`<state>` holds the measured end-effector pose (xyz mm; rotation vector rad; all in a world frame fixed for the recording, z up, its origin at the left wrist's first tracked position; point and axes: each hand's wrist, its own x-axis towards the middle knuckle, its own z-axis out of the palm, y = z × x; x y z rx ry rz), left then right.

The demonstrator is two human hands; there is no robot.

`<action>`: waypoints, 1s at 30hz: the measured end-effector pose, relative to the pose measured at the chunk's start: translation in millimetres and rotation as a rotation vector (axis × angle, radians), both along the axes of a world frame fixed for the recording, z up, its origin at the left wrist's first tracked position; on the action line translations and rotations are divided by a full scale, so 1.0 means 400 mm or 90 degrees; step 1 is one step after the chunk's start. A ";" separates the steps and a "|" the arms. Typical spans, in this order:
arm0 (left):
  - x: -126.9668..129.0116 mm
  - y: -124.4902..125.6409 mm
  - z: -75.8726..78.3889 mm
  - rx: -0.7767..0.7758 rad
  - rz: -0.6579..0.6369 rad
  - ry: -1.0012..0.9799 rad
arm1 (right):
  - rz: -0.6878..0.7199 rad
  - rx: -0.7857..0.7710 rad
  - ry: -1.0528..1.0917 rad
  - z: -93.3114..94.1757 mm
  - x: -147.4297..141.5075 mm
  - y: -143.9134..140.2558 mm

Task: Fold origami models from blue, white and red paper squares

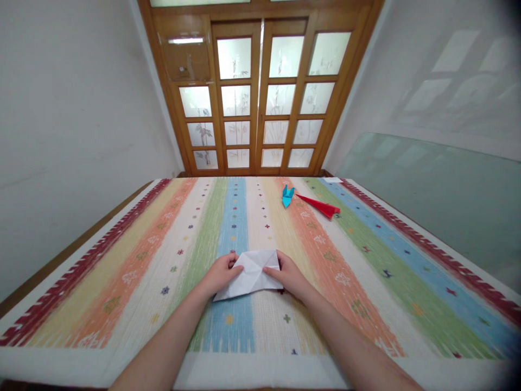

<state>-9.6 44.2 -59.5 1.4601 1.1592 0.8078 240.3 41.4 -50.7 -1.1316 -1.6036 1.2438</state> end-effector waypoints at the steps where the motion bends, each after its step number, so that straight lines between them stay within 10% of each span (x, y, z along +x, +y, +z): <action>1: 0.001 -0.002 0.001 -0.004 -0.001 -0.006 | 0.002 0.016 -0.011 0.003 -0.001 -0.003; 14: 0.012 -0.007 0.020 -0.071 0.064 -0.093 | 0.171 0.307 -0.178 0.032 0.001 -0.036; 30: 0.013 -0.009 0.017 -0.009 0.055 0.000 | 0.190 0.357 -0.273 0.028 -0.014 -0.051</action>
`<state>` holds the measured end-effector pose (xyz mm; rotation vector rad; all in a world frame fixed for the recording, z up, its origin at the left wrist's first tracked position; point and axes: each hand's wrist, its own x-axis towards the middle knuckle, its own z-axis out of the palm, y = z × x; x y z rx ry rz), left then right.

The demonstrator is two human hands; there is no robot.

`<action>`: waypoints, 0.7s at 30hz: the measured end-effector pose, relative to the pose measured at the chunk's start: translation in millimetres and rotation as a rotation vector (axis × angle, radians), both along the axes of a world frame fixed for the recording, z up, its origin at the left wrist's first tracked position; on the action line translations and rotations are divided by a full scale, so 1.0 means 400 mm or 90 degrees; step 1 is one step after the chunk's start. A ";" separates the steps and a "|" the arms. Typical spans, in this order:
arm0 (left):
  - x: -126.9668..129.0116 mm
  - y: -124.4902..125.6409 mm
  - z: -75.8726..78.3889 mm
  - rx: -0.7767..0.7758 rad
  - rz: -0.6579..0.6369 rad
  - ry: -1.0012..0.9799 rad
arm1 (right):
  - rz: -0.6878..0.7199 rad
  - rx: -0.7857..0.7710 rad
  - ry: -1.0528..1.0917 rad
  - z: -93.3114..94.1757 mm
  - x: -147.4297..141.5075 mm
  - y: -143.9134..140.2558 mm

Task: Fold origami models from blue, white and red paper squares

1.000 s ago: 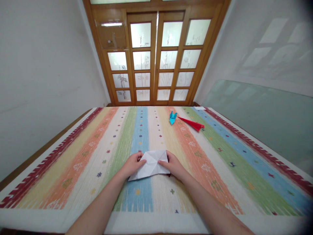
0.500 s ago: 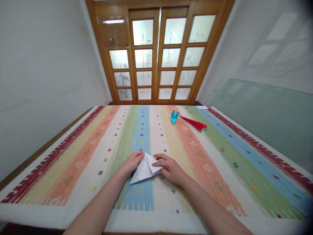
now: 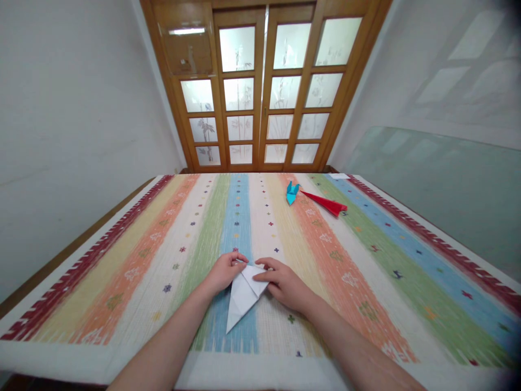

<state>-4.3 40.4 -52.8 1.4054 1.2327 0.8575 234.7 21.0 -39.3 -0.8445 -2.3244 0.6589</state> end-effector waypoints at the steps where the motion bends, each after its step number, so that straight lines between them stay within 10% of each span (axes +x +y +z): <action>1: -0.001 0.000 0.000 0.007 -0.002 0.006 | 0.003 -0.001 0.003 0.003 0.001 -0.002; 9: -0.002 0.006 -0.005 0.064 0.011 0.039 | 0.039 -0.052 0.073 0.037 0.012 -0.006; 21: 0.016 -0.021 0.019 0.209 0.086 0.116 | -0.190 -0.102 0.114 0.004 0.001 0.011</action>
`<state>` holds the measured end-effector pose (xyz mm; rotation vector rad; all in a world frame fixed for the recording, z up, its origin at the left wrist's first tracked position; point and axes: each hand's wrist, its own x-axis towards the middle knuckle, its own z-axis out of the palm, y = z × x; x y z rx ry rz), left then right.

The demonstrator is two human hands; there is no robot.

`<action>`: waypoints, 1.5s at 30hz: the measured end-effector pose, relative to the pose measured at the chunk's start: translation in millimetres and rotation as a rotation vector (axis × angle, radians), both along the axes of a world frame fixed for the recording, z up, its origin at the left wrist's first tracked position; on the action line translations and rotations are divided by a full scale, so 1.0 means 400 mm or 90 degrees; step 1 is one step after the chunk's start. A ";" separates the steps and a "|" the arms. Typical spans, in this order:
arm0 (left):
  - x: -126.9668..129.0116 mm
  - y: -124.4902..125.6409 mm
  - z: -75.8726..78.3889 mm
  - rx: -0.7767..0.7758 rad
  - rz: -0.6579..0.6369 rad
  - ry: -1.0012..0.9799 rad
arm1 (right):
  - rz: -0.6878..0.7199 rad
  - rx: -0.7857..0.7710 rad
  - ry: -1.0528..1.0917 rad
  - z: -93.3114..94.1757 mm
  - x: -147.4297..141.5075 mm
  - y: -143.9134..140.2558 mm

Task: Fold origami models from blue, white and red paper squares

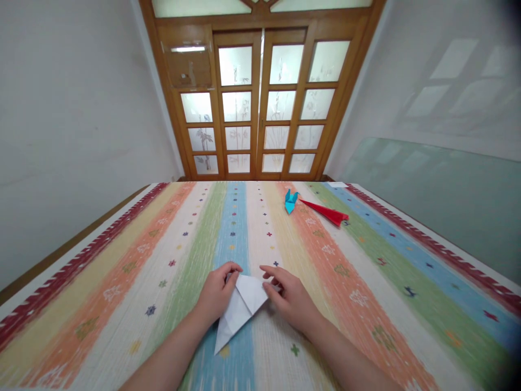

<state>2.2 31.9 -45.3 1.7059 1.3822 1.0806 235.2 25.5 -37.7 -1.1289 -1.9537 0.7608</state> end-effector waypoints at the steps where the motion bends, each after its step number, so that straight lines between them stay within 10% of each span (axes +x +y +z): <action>1: 0.003 -0.003 0.001 0.005 -0.002 0.003 | -0.002 -0.008 -0.002 -0.004 -0.001 0.001; 20: 0.026 -0.041 0.059 0.092 -0.043 0.022 | 0.112 -0.072 -0.058 0.001 -0.007 0.005; 45: -0.006 0.028 0.017 -0.154 0.118 -0.463 | -0.046 -0.360 0.459 0.006 0.000 0.031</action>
